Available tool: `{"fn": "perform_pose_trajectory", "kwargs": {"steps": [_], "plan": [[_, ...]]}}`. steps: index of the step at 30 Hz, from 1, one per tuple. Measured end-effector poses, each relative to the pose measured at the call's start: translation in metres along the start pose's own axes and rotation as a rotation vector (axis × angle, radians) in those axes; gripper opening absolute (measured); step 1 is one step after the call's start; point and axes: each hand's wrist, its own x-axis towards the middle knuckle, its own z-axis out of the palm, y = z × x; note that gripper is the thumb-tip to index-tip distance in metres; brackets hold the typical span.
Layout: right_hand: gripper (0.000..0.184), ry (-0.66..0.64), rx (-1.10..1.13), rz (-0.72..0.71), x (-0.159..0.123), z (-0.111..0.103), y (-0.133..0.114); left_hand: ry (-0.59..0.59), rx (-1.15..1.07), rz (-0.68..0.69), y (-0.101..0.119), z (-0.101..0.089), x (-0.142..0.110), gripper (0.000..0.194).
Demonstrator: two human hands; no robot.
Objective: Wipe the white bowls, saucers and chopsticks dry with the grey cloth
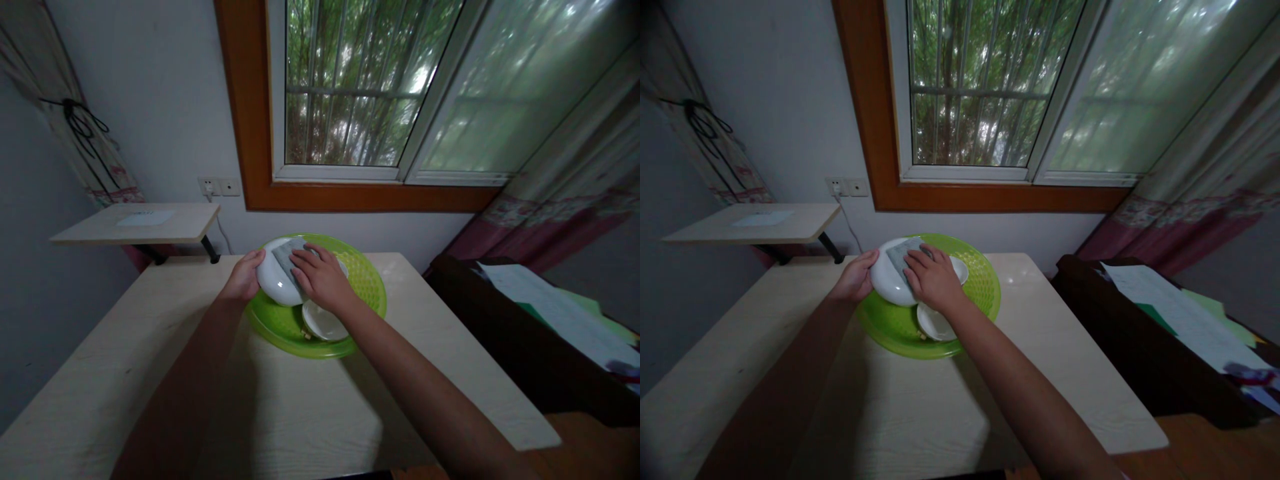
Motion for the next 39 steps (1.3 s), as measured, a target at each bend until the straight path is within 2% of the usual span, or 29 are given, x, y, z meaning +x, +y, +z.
{"fn": "perform_pose_trajectory", "kwargs": {"steps": [4,10,14,17,23,26,30,33,36,39], "plan": [[0.034,0.041,-0.004,0.07,0.0009,-0.0026,0.0019,0.026,0.043,0.002,-0.0005,-0.0007,0.0002,0.014],[0.031,0.034,0.111,-0.106,-0.0003,-0.0044,0.0004,0.025,0.042,0.001,0.0008,0.0,-0.0021,0.01],[0.032,-0.019,0.114,-0.142,-0.0009,-0.0039,-0.0016,-0.003,0.023,-0.007,0.0005,0.0004,-0.0019,0.012],[0.036,-0.024,0.067,-0.075,-0.0004,-0.0022,-0.0013,0.008,0.006,0.002,-0.0013,-0.001,0.0001,0.015],[0.035,0.083,-0.012,0.107,0.0012,-0.0004,0.0049,0.019,0.054,-0.003,-0.0015,-0.0023,0.0004,0.018],[0.038,0.059,0.017,0.043,0.0009,-0.0021,0.0058,0.02,0.052,-0.001,-0.0007,-0.0024,-0.0001,0.018],[0.032,0.016,0.126,-0.118,-0.0003,-0.0041,0.0013,0.011,0.029,0.004,-0.0012,-0.0039,0.0011,0.018],[0.032,-0.021,0.159,-0.181,-0.0009,-0.0038,-0.0023,-0.012,0.01,-0.006,-0.0014,-0.0039,0.0014,0.016],[0.039,-0.049,0.102,-0.153,-0.0007,-0.0017,-0.003,-0.01,-0.02,0.001,-0.0009,-0.0019,0.0004,0.011],[0.04,-0.025,0.015,-0.053,-0.0001,0.0008,-0.0005,-0.004,-0.018,0.005,0.0,0.0006,-0.001,0.011]]}}
